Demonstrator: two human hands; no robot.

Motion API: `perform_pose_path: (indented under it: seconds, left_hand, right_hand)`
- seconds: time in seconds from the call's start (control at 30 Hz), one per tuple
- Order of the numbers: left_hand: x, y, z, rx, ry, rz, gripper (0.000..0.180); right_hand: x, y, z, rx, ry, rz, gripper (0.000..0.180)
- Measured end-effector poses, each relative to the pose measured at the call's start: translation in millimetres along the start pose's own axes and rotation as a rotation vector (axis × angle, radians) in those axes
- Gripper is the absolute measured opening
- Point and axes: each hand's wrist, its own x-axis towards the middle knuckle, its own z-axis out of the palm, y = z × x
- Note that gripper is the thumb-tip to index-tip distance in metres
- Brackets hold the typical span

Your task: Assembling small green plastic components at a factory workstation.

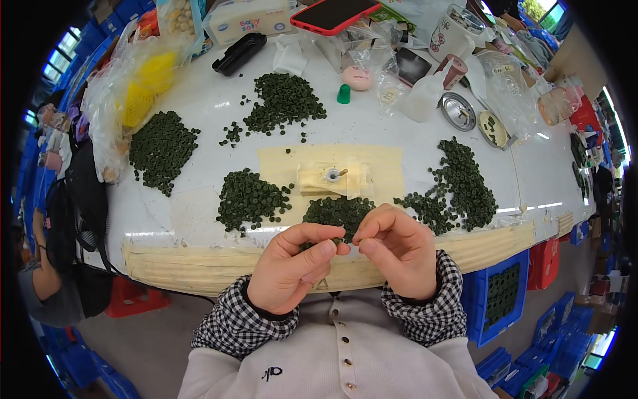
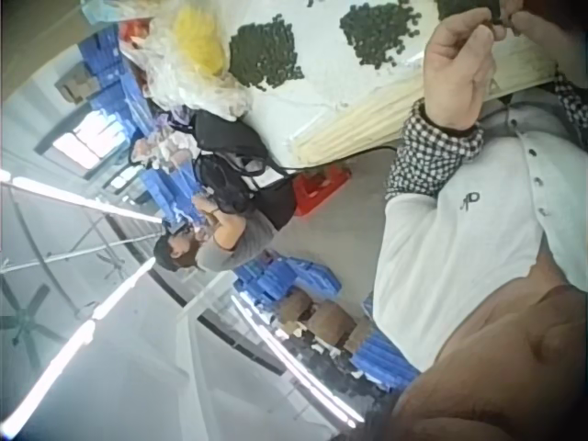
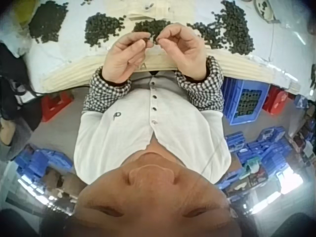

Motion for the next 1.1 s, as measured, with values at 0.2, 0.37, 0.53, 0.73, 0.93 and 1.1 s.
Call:
perform_pose_path:
  seconds: [0.2,0.37,0.53,0.73,0.93,1.1]
  left_hand:
    - [0.4,0.9,8.5,0.198,0.052,0.108,0.018]
    - [1.6,-1.3,8.6,0.35,0.09,0.179,0.017]
    - [1.5,0.2,7.5,0.304,0.083,0.086,0.016]
    - [3.5,-5.0,7.9,0.178,0.094,0.067,0.016]
    - [3.7,-7.5,8.8,0.088,0.117,0.054,0.015]
    - [3.6,-3.9,7.5,-0.119,0.074,-0.028,0.014]
  right_hand:
    - [5.5,-4.7,5.6,-0.383,0.056,-0.215,0.013]
    - [6.8,-6.3,7.8,-0.431,0.062,-0.247,0.014]
    - [7.0,-5.5,9.6,-0.482,0.105,-0.29,0.016]
    - [7.7,-5.1,10.9,-0.593,0.127,-0.383,0.019]
    - [6.3,-2.5,14.2,-0.71,0.155,-0.546,0.027]
    - [6.4,-4.5,13.5,-0.672,0.092,-0.565,0.034]
